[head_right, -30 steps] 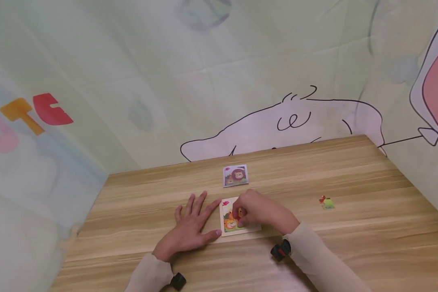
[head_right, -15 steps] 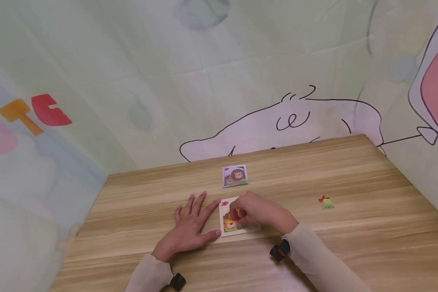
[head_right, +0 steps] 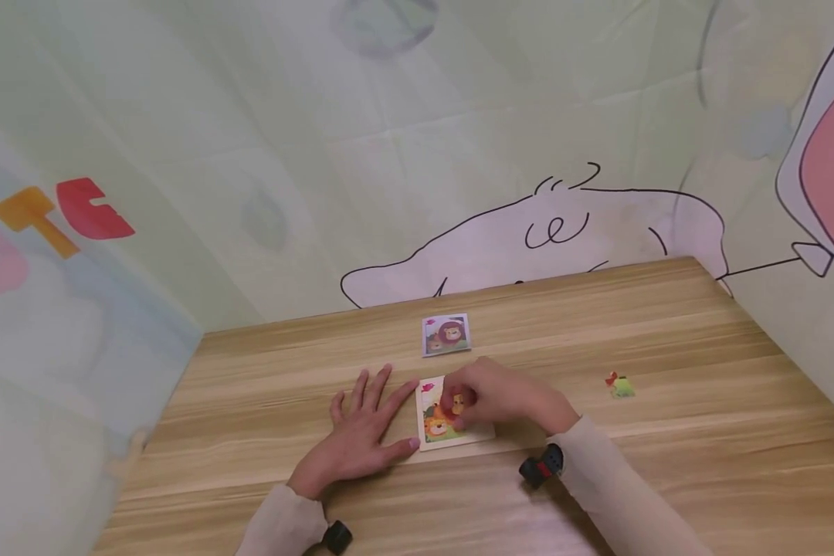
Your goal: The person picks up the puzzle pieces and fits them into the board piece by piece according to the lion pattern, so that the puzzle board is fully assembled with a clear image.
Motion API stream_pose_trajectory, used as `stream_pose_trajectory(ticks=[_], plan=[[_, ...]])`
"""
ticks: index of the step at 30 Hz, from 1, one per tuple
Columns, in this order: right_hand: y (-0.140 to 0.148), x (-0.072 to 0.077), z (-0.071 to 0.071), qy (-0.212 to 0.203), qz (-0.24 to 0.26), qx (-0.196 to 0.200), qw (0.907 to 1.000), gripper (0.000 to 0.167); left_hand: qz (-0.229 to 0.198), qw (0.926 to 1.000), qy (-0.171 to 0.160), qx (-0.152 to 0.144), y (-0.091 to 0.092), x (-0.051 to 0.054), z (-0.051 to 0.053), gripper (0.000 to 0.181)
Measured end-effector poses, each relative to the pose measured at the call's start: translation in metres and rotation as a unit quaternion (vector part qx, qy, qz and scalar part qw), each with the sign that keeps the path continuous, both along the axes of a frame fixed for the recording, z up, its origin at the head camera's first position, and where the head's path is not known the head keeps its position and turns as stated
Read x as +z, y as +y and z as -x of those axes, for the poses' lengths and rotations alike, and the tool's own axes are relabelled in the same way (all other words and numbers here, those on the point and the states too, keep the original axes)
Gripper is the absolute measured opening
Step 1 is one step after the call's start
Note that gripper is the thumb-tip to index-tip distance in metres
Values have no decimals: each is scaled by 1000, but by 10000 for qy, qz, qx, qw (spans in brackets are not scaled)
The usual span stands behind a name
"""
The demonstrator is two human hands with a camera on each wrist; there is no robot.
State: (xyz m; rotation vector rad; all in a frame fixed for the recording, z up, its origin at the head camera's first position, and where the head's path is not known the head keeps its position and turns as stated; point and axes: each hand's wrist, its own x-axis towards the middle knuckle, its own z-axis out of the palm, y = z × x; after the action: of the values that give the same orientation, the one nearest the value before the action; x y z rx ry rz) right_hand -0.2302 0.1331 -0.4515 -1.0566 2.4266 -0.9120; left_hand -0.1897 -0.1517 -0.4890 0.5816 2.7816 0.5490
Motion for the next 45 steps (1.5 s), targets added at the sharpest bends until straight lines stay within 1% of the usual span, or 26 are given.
stream_pose_trajectory(ticks=[5, 14, 18, 25, 29, 32, 34, 40, 45], plan=[[21, 9, 6, -114, 67, -44, 9999, 10, -7, 10000, 6, 19, 0, 0, 0, 87], [68, 23, 16, -664, -97, -369, 9971, 8, -53, 10000, 10, -16, 0, 2, 0, 87], [92, 25, 20, -925, -148, -656, 9934, 13, -43, 10000, -19, -4, 0, 2, 0, 87], [140, 24, 20, -1244, -19, -1150, 9855, 23, -17, 10000, -52, 1, 0, 2, 0, 87], [168, 22, 20, -1487, 88, -1349, 9796, 33, -29, 10000, -79, 10, 0, 2, 0, 87], [185, 20, 20, -1515, 108, -1499, 9770, 41, -34, 10000, -76, 14, 0, 3, 0, 87], [195, 18, 18, -1450, 45, -1641, 9757, 44, -26, 10000, -63, 15, 0, 3, 0, 87], [216, 11, 15, -1102, -279, -2006, 9731, 41, -70, 10000, -30, -6, 0, 2, 0, 87], [225, 9, 13, -1094, -610, -2222, 9669, 42, -55, 10000, -1, -20, 0, 2, 1, 87]])
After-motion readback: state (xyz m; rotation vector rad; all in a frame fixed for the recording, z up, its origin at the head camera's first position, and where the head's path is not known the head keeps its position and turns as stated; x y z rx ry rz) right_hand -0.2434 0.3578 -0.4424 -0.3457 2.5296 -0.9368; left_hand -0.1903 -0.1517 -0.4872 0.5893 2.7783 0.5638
